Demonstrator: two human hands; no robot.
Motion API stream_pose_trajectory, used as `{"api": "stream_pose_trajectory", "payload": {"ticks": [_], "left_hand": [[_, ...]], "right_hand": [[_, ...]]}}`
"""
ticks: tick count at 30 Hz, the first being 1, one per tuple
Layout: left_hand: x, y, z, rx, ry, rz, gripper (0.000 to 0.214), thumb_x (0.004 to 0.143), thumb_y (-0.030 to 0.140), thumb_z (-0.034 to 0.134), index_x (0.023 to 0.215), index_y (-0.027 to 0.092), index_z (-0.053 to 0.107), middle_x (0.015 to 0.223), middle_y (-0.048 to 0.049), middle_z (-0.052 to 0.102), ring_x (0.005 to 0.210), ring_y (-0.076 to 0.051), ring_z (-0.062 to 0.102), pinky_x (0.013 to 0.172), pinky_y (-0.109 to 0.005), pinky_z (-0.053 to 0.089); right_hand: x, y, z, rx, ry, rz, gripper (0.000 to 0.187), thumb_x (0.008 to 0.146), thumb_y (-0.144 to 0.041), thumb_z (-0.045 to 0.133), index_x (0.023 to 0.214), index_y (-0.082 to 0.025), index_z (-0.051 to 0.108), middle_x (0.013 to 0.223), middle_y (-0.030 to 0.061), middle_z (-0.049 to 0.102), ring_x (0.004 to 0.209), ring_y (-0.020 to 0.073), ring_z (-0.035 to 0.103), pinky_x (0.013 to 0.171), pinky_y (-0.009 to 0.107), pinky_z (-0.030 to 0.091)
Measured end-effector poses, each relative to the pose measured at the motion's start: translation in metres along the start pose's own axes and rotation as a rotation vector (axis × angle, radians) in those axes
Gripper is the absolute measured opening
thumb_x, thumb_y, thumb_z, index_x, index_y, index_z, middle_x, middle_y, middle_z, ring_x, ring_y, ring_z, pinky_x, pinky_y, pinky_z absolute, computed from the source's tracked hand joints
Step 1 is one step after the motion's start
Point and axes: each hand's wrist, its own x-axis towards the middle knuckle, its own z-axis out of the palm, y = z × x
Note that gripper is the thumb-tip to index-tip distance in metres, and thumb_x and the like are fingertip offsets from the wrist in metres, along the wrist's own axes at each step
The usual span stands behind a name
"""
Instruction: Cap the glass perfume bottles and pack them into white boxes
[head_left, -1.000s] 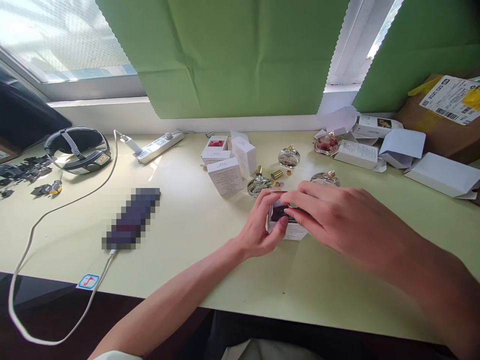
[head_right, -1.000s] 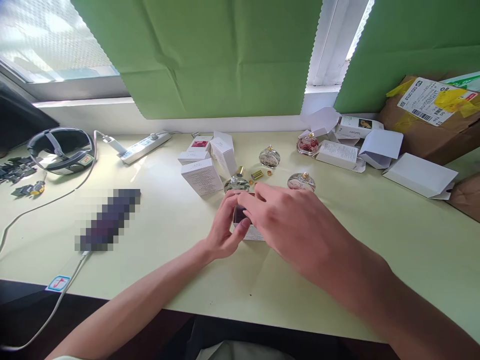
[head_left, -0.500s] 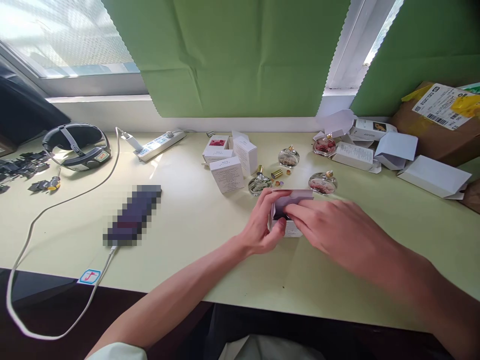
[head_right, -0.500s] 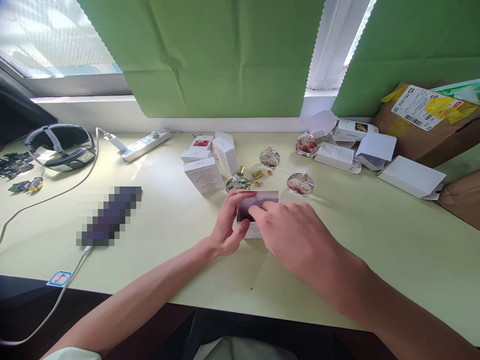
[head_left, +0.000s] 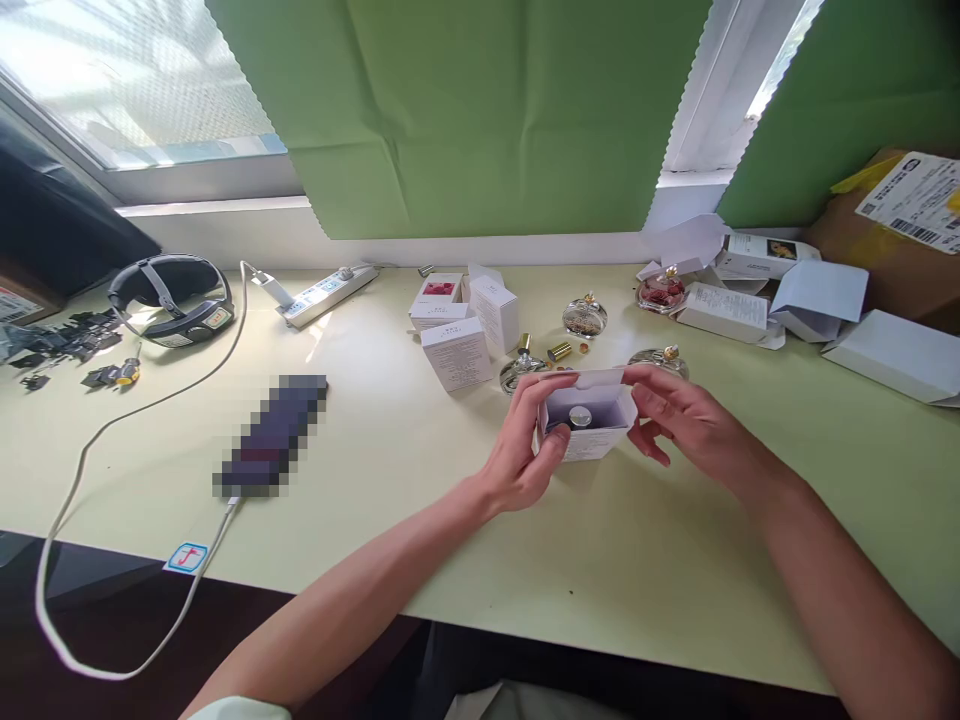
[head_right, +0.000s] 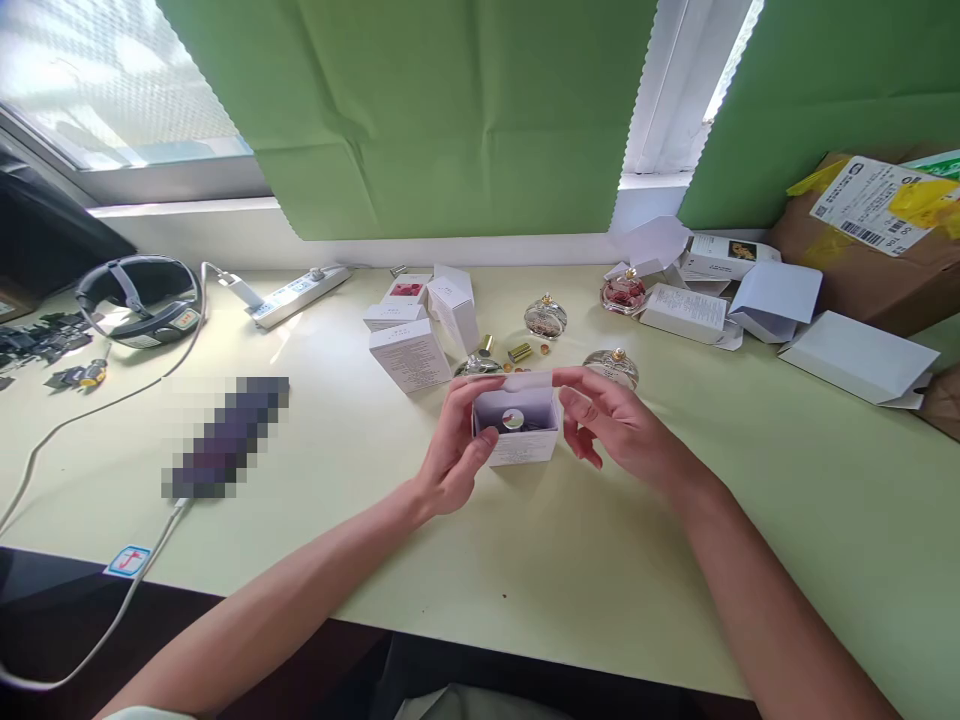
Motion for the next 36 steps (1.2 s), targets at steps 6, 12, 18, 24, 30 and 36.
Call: {"api": "stream_pose_trajectory", "payload": {"ticks": [6, 12, 18, 24, 30, 36], "left_hand": [[0.002, 0.003, -0.004, -0.080, 0.005, -0.092, 0.044, 0.097, 0.037, 0.046, 0.139, 0.026, 0.045, 0.133, -0.0105, 0.044, 0.126, -0.028, 0.044, 0.108, -0.048, 0.038], [0.008, 0.009, -0.007, -0.223, 0.066, -0.247, 0.033, 0.101, 0.031, 0.038, 0.123, 0.028, 0.061, 0.126, -0.0068, 0.053, 0.121, -0.026, 0.049, 0.102, -0.041, 0.041], [0.007, 0.005, -0.002, -0.219, 0.059, -0.201, 0.032, 0.096, 0.031, 0.052, 0.127, 0.027, 0.054, 0.121, -0.0074, 0.056, 0.106, -0.022, 0.055, 0.086, -0.035, 0.048], [0.006, 0.008, -0.002, -0.144, 0.099, -0.151, 0.013, 0.096, 0.029, 0.052, 0.105, 0.023, 0.059, 0.117, -0.0077, 0.058, 0.102, -0.021, 0.056, 0.085, -0.036, 0.050], [0.007, 0.007, -0.006, -0.086, 0.104, -0.133, 0.015, 0.097, 0.026, 0.050, 0.095, 0.022, 0.064, 0.112, -0.0071, 0.060, 0.095, -0.021, 0.058, 0.080, -0.037, 0.050], [0.009, 0.009, -0.006, -0.090, 0.129, -0.123, 0.014, 0.096, 0.024, 0.050, 0.096, 0.022, 0.064, 0.108, -0.0063, 0.060, 0.094, -0.019, 0.058, 0.082, -0.036, 0.049]], "right_hand": [[-0.001, 0.007, 0.013, 0.108, -0.101, 0.011, 0.025, 0.100, -0.046, 0.048, 0.106, -0.026, 0.061, 0.090, -0.0005, 0.054, 0.057, 0.0088, 0.051, 0.046, 0.024, 0.044], [0.001, 0.009, 0.015, 0.112, -0.053, -0.031, 0.025, 0.097, -0.043, 0.053, 0.111, -0.024, 0.061, 0.088, 0.0003, 0.059, 0.055, 0.0087, 0.049, 0.044, 0.023, 0.043], [-0.001, 0.006, 0.019, 0.099, 0.088, -0.079, 0.027, 0.093, -0.038, 0.062, 0.118, -0.027, 0.060, 0.106, 0.0016, 0.062, 0.052, 0.0060, 0.048, 0.042, 0.023, 0.038], [-0.003, 0.010, 0.023, 0.122, 0.118, -0.097, 0.026, 0.095, -0.047, 0.056, 0.107, -0.026, 0.065, 0.072, -0.0031, 0.054, 0.051, 0.0089, 0.047, 0.042, 0.022, 0.037], [-0.003, 0.007, 0.025, 0.107, 0.126, -0.074, 0.026, 0.094, -0.048, 0.057, 0.109, -0.027, 0.066, 0.075, -0.0028, 0.052, 0.053, 0.0085, 0.046, 0.042, 0.022, 0.036], [-0.004, 0.005, 0.025, 0.115, 0.137, -0.057, 0.026, 0.093, -0.049, 0.059, 0.103, -0.025, 0.064, 0.072, -0.0034, 0.051, 0.052, 0.0089, 0.045, 0.043, 0.022, 0.036]]}}
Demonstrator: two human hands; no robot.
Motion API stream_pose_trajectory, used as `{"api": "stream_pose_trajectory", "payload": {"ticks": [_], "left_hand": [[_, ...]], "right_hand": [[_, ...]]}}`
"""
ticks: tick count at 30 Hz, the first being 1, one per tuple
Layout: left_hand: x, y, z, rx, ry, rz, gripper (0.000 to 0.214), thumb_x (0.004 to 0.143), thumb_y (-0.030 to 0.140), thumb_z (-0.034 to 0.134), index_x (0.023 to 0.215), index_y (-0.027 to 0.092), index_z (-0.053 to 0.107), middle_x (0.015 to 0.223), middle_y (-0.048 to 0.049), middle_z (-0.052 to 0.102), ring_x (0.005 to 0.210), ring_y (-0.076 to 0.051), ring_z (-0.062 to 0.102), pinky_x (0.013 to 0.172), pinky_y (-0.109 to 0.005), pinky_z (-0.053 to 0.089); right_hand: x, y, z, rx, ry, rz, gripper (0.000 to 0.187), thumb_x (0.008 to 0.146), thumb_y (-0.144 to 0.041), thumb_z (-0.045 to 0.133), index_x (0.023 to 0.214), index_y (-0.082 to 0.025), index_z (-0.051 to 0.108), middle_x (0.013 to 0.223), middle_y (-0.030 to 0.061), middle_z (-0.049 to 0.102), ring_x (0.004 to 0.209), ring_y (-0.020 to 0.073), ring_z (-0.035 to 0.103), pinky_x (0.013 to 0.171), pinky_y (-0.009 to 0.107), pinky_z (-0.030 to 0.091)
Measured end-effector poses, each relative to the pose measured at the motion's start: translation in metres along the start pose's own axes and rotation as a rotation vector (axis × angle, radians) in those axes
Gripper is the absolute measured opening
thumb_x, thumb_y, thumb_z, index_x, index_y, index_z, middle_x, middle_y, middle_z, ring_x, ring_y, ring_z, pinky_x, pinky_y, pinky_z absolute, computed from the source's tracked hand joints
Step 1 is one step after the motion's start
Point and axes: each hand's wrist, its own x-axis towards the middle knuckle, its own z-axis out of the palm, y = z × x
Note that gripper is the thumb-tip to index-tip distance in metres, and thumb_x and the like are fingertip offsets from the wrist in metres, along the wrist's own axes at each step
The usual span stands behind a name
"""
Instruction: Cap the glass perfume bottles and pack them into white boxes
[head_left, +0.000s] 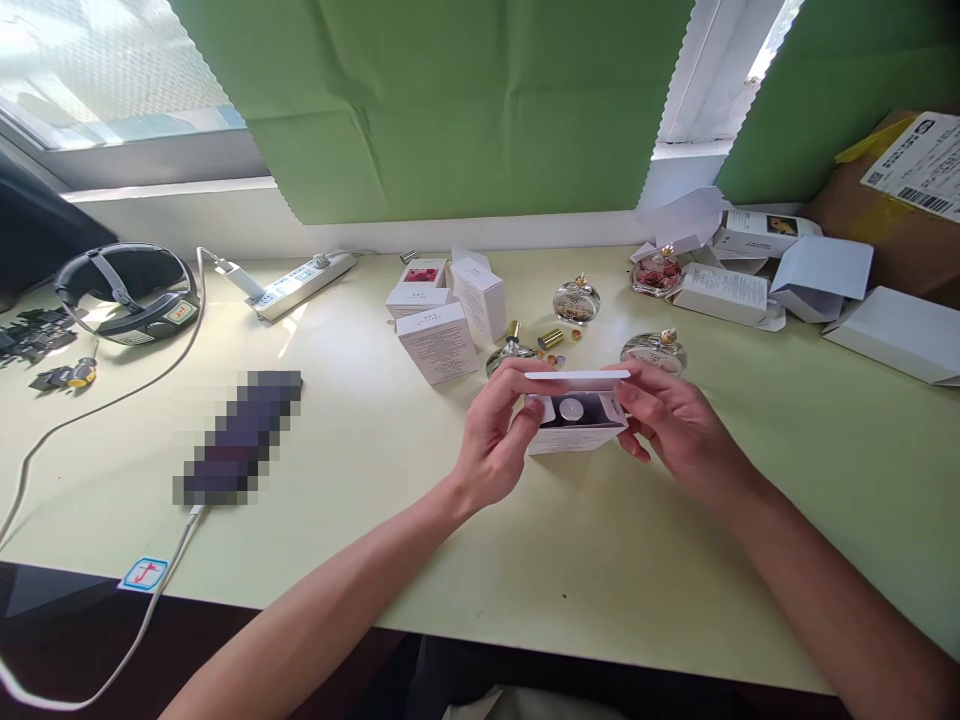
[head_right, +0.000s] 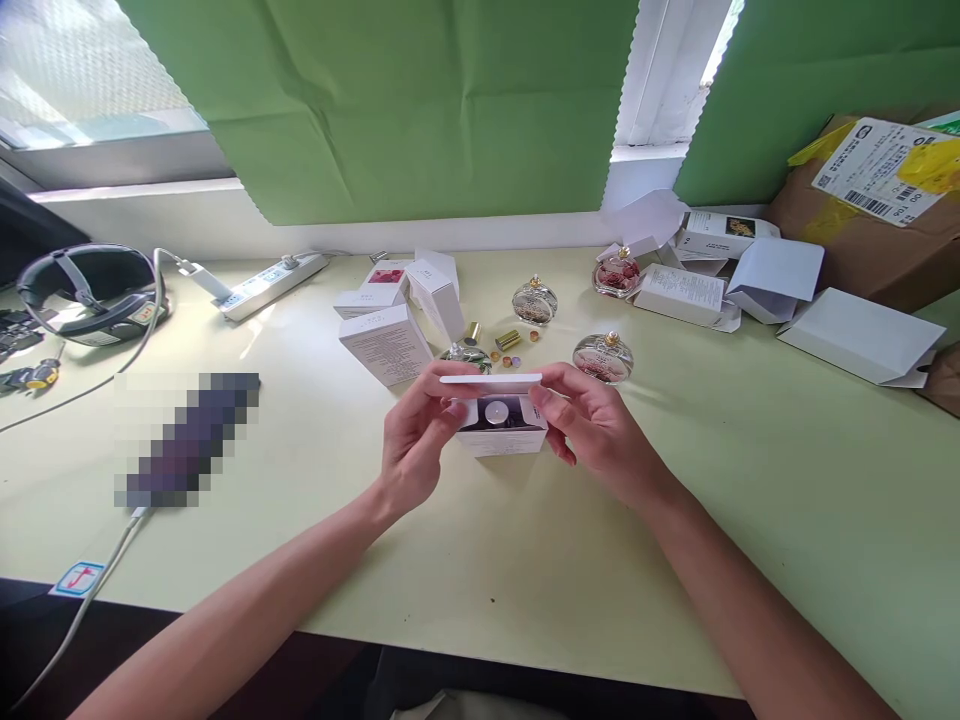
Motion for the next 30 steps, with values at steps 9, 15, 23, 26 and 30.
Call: {"api": "stream_pose_trajectory", "payload": {"ticks": [9, 15, 23, 26, 30], "left_hand": [[0.0012, -0.0029, 0.0009, -0.003, -0.030, -0.090, 0.017, 0.097, 0.024, 0.046, 0.111, 0.023, 0.056, 0.107, -0.0052, 0.061, 0.093, -0.019, 0.058, 0.076, -0.031, 0.048], [0.0012, -0.0021, 0.0007, -0.011, -0.048, -0.078, 0.016, 0.096, 0.022, 0.046, 0.107, 0.023, 0.058, 0.102, -0.0047, 0.062, 0.090, -0.018, 0.057, 0.076, -0.031, 0.047], [0.0006, -0.0055, -0.0021, 0.043, -0.041, -0.053, 0.018, 0.093, 0.022, 0.046, 0.091, 0.022, 0.064, 0.111, -0.0076, 0.059, 0.094, -0.022, 0.058, 0.078, -0.037, 0.049], [0.0003, -0.0065, -0.0037, 0.067, -0.035, -0.052, 0.020, 0.092, 0.023, 0.046, 0.091, 0.022, 0.066, 0.111, -0.0078, 0.059, 0.096, -0.022, 0.058, 0.079, -0.037, 0.050], [0.0007, -0.0059, -0.0057, 0.071, -0.045, -0.010, 0.025, 0.095, 0.032, 0.046, 0.092, 0.022, 0.068, 0.113, -0.0083, 0.059, 0.101, -0.024, 0.058, 0.081, -0.039, 0.051]], "right_hand": [[0.0031, 0.0031, -0.0039, 0.023, -0.088, 0.010, 0.020, 0.094, -0.046, 0.059, 0.098, -0.026, 0.060, 0.082, -0.0040, 0.052, 0.055, 0.0076, 0.046, 0.046, 0.022, 0.037], [0.0016, -0.0003, -0.0001, 0.051, -0.046, 0.056, 0.020, 0.090, -0.039, 0.066, 0.104, -0.026, 0.060, 0.094, -0.0027, 0.057, 0.052, 0.0040, 0.041, 0.045, 0.022, 0.030], [0.0015, 0.0009, -0.0010, 0.098, -0.011, -0.008, 0.031, 0.082, -0.031, 0.075, 0.109, -0.029, 0.061, 0.095, -0.0021, 0.059, 0.054, 0.0058, 0.043, 0.043, 0.021, 0.035], [0.0015, 0.0018, -0.0014, 0.087, 0.002, -0.008, 0.026, 0.087, -0.040, 0.067, 0.109, -0.029, 0.062, 0.084, -0.0027, 0.057, 0.052, 0.0073, 0.045, 0.044, 0.023, 0.040], [0.0019, 0.0035, 0.0000, 0.012, 0.039, -0.028, 0.026, 0.088, -0.042, 0.068, 0.109, -0.028, 0.062, 0.081, -0.0027, 0.056, 0.051, 0.0076, 0.044, 0.043, 0.023, 0.038]]}}
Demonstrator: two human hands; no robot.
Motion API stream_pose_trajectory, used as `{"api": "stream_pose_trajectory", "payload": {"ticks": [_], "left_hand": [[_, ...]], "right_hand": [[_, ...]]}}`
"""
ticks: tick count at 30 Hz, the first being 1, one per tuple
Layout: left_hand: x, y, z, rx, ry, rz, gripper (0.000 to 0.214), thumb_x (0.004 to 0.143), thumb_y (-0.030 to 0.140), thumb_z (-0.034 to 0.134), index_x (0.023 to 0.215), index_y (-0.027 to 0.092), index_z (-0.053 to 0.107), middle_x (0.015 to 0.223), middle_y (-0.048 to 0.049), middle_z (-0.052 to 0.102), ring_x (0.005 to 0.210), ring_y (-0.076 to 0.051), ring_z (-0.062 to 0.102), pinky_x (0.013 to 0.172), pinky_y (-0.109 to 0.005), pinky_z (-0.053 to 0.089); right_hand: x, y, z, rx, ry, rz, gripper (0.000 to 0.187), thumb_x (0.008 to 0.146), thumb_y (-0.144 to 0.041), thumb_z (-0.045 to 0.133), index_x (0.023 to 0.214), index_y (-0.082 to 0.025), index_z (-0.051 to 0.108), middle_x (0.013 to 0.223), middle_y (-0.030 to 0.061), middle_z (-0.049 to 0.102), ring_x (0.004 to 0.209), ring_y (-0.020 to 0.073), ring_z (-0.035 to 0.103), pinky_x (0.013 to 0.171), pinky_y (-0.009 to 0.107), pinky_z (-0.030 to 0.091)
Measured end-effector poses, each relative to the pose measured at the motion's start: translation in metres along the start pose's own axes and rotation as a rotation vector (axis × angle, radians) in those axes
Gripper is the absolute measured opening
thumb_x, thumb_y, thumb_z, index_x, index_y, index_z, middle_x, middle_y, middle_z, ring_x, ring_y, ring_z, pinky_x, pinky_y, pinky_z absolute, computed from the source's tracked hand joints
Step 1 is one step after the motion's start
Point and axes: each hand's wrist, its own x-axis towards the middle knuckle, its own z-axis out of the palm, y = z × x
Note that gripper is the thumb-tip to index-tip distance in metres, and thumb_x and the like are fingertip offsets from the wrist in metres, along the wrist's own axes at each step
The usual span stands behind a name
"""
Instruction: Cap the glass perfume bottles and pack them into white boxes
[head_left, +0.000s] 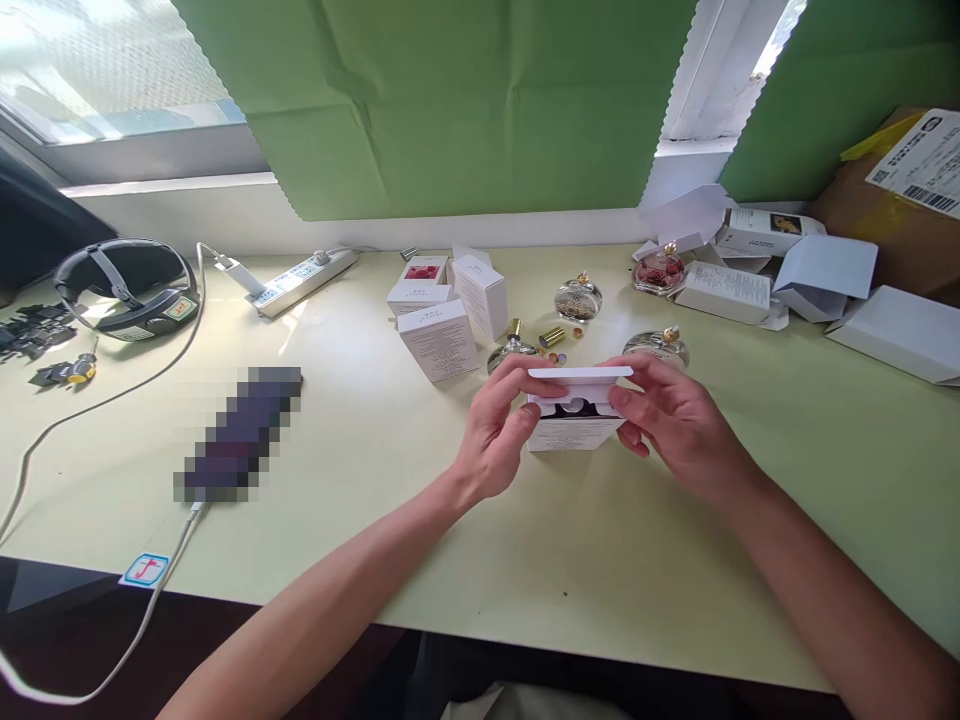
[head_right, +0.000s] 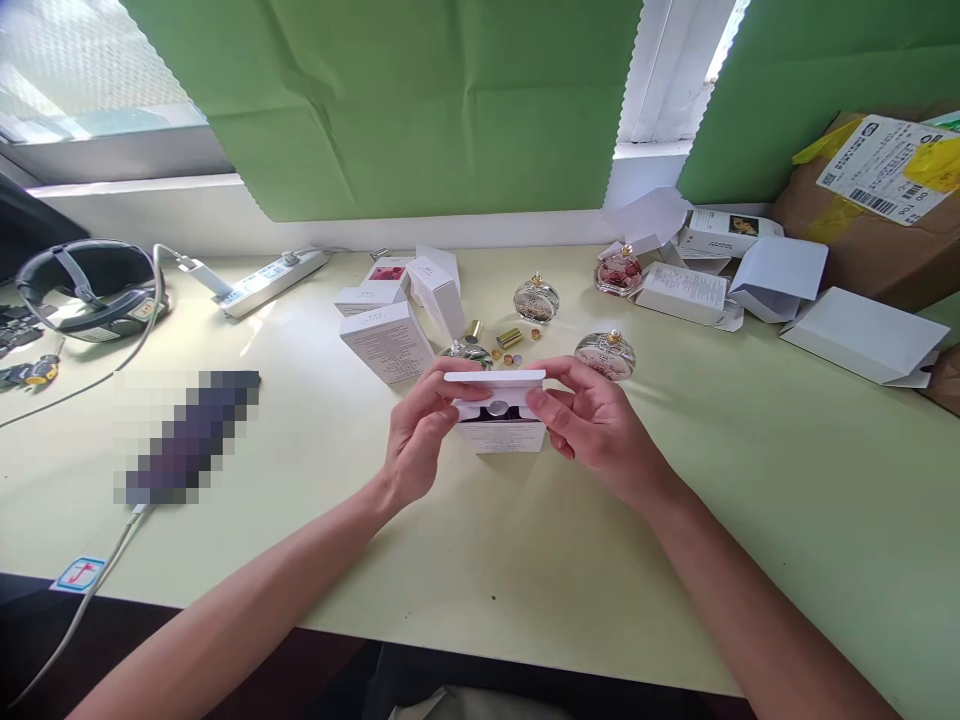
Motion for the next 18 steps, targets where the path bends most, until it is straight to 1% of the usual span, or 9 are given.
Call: {"api": "stream_pose_trajectory", "payload": {"ticks": [2, 5, 7, 9, 11, 14, 16, 18], "left_hand": [[0.0003, 0.0006, 0.0006, 0.000, 0.009, 0.011, 0.023, 0.096, 0.033, 0.047, 0.090, 0.021, 0.067, 0.113, -0.0081, 0.059, 0.102, -0.024, 0.058, 0.083, -0.039, 0.051], [0.0001, 0.0012, 0.0040, -0.070, 0.055, 0.016, 0.007, 0.093, 0.028, 0.056, 0.092, 0.022, 0.055, 0.111, -0.0068, 0.058, 0.103, -0.021, 0.058, 0.083, -0.038, 0.050], [-0.0002, 0.0013, 0.0065, -0.138, 0.082, 0.030, 0.016, 0.091, 0.026, 0.059, 0.097, 0.024, 0.044, 0.110, -0.0055, 0.059, 0.102, -0.019, 0.058, 0.084, -0.037, 0.050], [-0.0004, 0.0012, 0.0081, -0.155, 0.083, 0.035, 0.022, 0.092, 0.026, 0.058, 0.100, 0.026, 0.038, 0.108, -0.0043, 0.061, 0.101, -0.019, 0.058, 0.084, -0.038, 0.049], [-0.0003, 0.0010, 0.0084, -0.143, 0.071, 0.024, 0.020, 0.093, 0.026, 0.055, 0.100, 0.026, 0.037, 0.110, -0.0045, 0.061, 0.100, -0.019, 0.058, 0.083, -0.038, 0.049], [0.0004, 0.0007, 0.0071, -0.145, 0.053, 0.000, 0.015, 0.093, 0.025, 0.051, 0.097, 0.026, 0.037, 0.112, -0.0049, 0.061, 0.099, -0.019, 0.057, 0.083, -0.039, 0.048], [0.0012, 0.0009, 0.0062, -0.170, 0.027, -0.005, 0.014, 0.094, 0.024, 0.049, 0.093, 0.025, 0.035, 0.110, -0.0046, 0.061, 0.101, -0.020, 0.057, 0.085, -0.040, 0.048], [0.0020, 0.0011, 0.0058, -0.210, -0.002, -0.004, 0.016, 0.093, 0.021, 0.049, 0.089, 0.024, 0.034, 0.107, -0.0044, 0.061, 0.101, -0.021, 0.057, 0.085, -0.041, 0.048]], "right_hand": [[-0.0003, -0.0004, 0.0010, -0.030, 0.004, -0.013, 0.028, 0.086, -0.040, 0.070, 0.110, -0.029, 0.061, 0.083, -0.0021, 0.057, 0.053, 0.0077, 0.045, 0.042, 0.023, 0.037], [-0.0013, -0.0034, 0.0028, -0.031, -0.004, -0.030, 0.027, 0.087, -0.037, 0.070, 0.111, -0.030, 0.062, 0.085, -0.0021, 0.057, 0.055, 0.0074, 0.045, 0.042, 0.022, 0.037], [-0.0020, -0.0057, 0.0041, -0.008, -0.019, -0.049, 0.024, 0.088, -0.035, 0.070, 0.111, -0.031, 0.063, 0.088, -0.0017, 0.057, 0.059, 0.0081, 0.047, 0.042, 0.021, 0.037], [-0.0026, -0.0072, 0.0050, 0.018, -0.034, -0.074, 0.022, 0.089, -0.033, 0.069, 0.110, -0.032, 0.065, 0.092, -0.0006, 0.058, 0.065, 0.0099, 0.050, 0.041, 0.020, 0.037], [-0.0032, -0.0074, 0.0049, 0.022, -0.040, -0.095, 0.022, 0.089, -0.033, 0.068, 0.111, -0.033, 0.066, 0.094, 0.0005, 0.059, 0.068, 0.0114, 0.051, 0.040, 0.020, 0.038], [-0.0044, -0.0067, 0.0037, 0.001, -0.043, -0.111, 0.023, 0.090, -0.034, 0.067, 0.113, -0.033, 0.067, 0.098, 0.0014, 0.060, 0.064, 0.0104, 0.051, 0.041, 0.021, 0.040], [-0.0052, -0.0063, 0.0039, -0.017, -0.052, -0.137, 0.020, 0.092, -0.035, 0.064, 0.111, -0.033, 0.069, 0.106, 0.0019, 0.062, 0.060, 0.0084, 0.050, 0.043, 0.023, 0.042], [-0.0058, -0.0061, 0.0055, -0.046, -0.034, -0.187, 0.017, 0.093, -0.035, 0.063, 0.107, -0.032, 0.071, 0.113, 0.0022, 0.062, 0.060, 0.0077, 0.051, 0.044, 0.023, 0.043]]}}
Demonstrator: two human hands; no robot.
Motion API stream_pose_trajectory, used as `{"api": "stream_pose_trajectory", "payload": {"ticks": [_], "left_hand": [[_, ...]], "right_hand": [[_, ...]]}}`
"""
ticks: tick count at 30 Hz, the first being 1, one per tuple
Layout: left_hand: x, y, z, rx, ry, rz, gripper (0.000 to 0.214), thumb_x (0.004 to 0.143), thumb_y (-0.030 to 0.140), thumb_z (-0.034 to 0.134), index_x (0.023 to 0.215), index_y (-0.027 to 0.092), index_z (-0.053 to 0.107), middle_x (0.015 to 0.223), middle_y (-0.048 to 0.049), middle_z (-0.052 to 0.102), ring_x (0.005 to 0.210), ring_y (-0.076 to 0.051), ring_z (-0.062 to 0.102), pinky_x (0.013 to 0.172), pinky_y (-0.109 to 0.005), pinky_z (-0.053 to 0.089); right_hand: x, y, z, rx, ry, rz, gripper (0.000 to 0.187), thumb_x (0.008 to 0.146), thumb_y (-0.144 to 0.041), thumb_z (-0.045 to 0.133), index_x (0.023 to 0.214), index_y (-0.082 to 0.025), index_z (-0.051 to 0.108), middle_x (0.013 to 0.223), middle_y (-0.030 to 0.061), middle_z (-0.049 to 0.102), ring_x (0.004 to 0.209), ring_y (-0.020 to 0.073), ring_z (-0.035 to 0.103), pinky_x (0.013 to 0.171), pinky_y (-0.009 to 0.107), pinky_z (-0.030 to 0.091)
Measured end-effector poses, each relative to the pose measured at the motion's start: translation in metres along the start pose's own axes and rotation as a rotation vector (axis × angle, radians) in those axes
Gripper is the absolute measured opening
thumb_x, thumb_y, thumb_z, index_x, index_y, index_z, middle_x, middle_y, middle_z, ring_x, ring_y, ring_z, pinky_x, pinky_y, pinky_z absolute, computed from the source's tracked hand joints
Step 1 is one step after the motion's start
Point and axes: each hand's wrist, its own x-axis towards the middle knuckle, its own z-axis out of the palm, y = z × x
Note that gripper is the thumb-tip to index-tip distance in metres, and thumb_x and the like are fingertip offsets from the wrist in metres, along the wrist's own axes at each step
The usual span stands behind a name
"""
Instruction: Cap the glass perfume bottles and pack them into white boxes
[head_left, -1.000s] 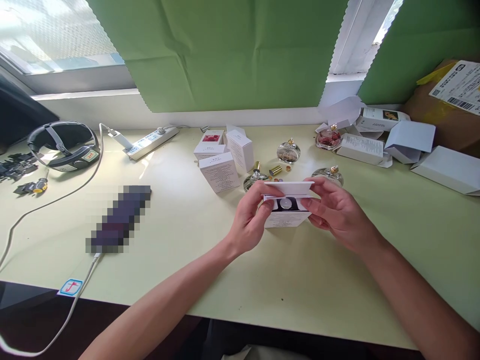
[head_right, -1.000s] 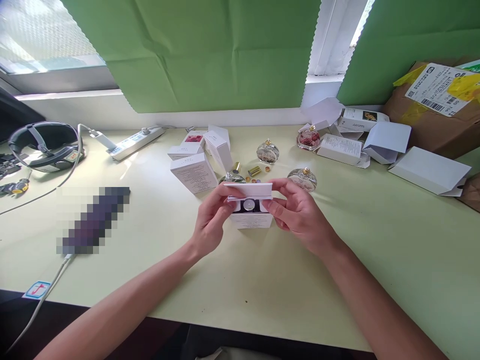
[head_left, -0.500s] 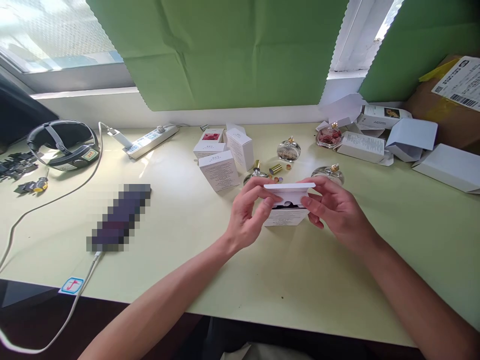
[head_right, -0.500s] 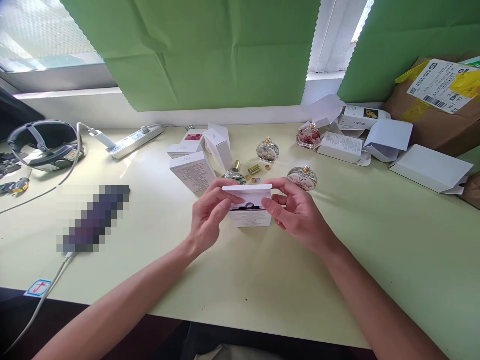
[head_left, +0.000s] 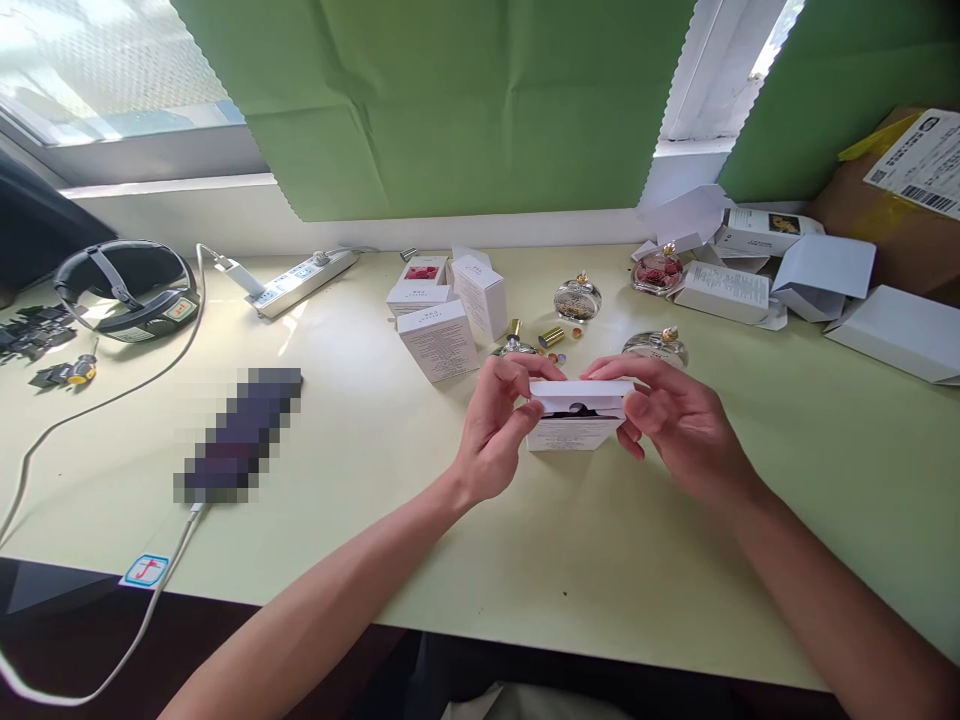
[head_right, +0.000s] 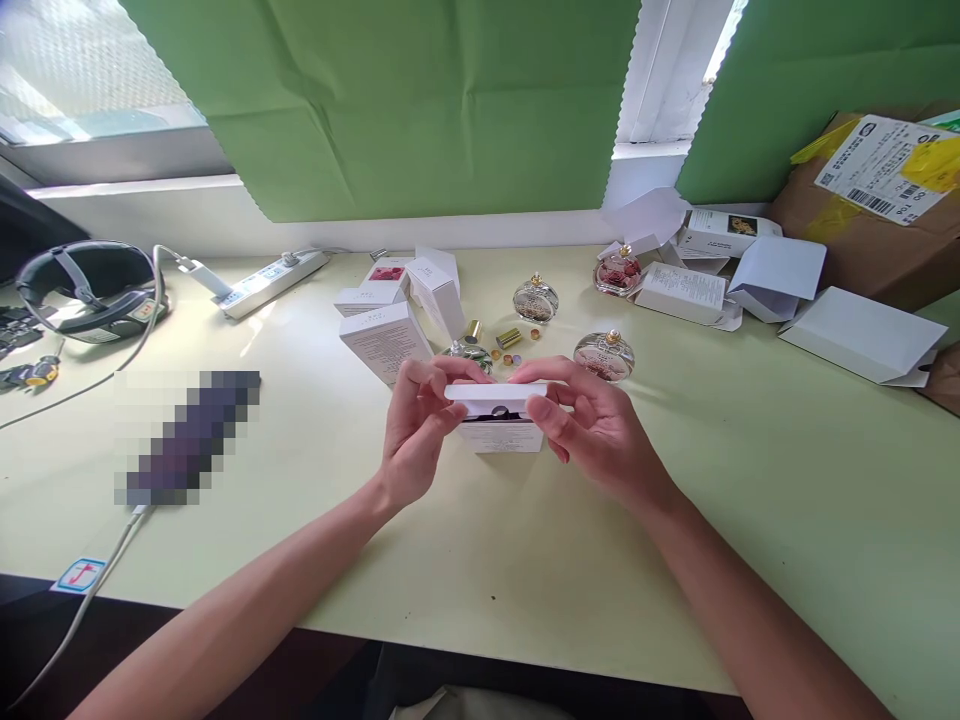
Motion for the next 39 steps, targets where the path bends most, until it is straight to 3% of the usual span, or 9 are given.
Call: {"api": "stream_pose_trajectory", "payload": {"ticks": [3, 8, 13, 19, 39], "left_hand": [[0.001, 0.000, 0.000, -0.079, 0.001, -0.003, 0.017, 0.089, 0.018, 0.051, 0.089, 0.023, 0.035, 0.105, -0.0044, 0.062, 0.101, -0.020, 0.058, 0.087, -0.041, 0.047], [0.000, -0.001, -0.001, -0.107, 0.021, -0.005, 0.025, 0.086, 0.017, 0.051, 0.109, 0.024, 0.045, 0.107, -0.0049, 0.061, 0.105, -0.022, 0.058, 0.090, -0.042, 0.048], [0.000, 0.002, -0.005, 0.011, -0.033, 0.009, 0.022, 0.090, 0.022, 0.043, 0.099, 0.020, 0.063, 0.109, -0.0092, 0.059, 0.110, -0.026, 0.056, 0.092, -0.044, 0.047], [0.002, 0.005, -0.004, 0.133, -0.013, 0.042, 0.013, 0.092, 0.025, 0.055, 0.100, 0.021, 0.064, 0.107, -0.0077, 0.060, 0.105, -0.022, 0.058, 0.091, -0.042, 0.049], [0.003, 0.004, -0.008, 0.180, -0.058, 0.148, 0.015, 0.095, 0.023, 0.052, 0.099, 0.020, 0.066, 0.105, -0.0078, 0.058, 0.101, -0.022, 0.060, 0.091, -0.046, 0.052]], "right_hand": [[0.000, 0.001, 0.003, -0.072, 0.058, -0.086, 0.013, 0.093, -0.032, 0.064, 0.103, -0.030, 0.072, 0.112, 0.0028, 0.063, 0.068, 0.0099, 0.055, 0.044, 0.022, 0.043], [0.001, 0.004, 0.003, -0.151, 0.041, -0.140, 0.015, 0.091, -0.025, 0.066, 0.104, -0.029, 0.072, 0.114, 0.0033, 0.064, 0.075, 0.0114, 0.056, 0.049, 0.022, 0.049], [0.001, 0.006, -0.002, -0.179, 0.009, -0.163, 0.019, 0.092, -0.020, 0.064, 0.105, -0.031, 0.073, 0.118, 0.0035, 0.062, 0.086, 0.0135, 0.060, 0.052, 0.022, 0.053], [0.001, 0.007, -0.004, -0.185, -0.019, -0.194, 0.024, 0.092, -0.017, 0.064, 0.108, -0.033, 0.073, 0.121, 0.0033, 0.061, 0.079, 0.0109, 0.061, 0.050, 0.023, 0.054], [-0.001, 0.003, -0.007, -0.259, -0.039, -0.214, 0.023, 0.090, -0.017, 0.065, 0.105, -0.031, 0.074, 0.122, 0.0038, 0.061, 0.087, 0.0154, 0.064, 0.055, 0.027, 0.061]]}}
